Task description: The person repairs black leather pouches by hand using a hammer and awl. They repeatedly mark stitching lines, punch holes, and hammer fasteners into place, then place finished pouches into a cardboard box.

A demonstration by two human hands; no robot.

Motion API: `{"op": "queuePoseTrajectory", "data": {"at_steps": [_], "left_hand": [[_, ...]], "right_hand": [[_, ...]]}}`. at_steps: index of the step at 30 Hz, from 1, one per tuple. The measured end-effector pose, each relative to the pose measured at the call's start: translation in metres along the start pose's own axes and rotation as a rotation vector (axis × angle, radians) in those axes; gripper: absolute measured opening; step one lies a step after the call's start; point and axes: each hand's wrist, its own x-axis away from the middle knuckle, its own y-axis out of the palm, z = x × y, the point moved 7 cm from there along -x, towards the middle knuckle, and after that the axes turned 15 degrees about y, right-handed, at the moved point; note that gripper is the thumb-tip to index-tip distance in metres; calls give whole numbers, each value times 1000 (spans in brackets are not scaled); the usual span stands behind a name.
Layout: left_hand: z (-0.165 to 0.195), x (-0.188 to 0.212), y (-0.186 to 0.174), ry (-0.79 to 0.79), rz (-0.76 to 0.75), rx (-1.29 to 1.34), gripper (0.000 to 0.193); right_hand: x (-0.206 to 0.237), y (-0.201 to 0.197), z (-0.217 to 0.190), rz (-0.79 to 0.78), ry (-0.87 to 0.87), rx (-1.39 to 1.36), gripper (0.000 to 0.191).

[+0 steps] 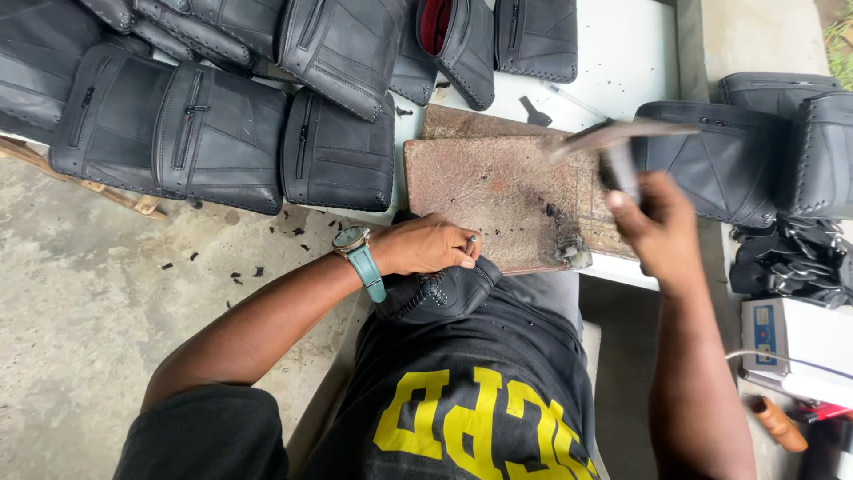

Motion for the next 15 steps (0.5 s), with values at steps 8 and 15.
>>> {"op": "queuePoseTrajectory", "data": {"at_steps": [8,15], "left_hand": [[2,3,5,-2,-15,-43,25],[6,3,12,51,-41,-54,26]], "right_hand": [[69,27,-86,28,-481,781,39],[104,-80,-108,372,-317,51,7]]}}
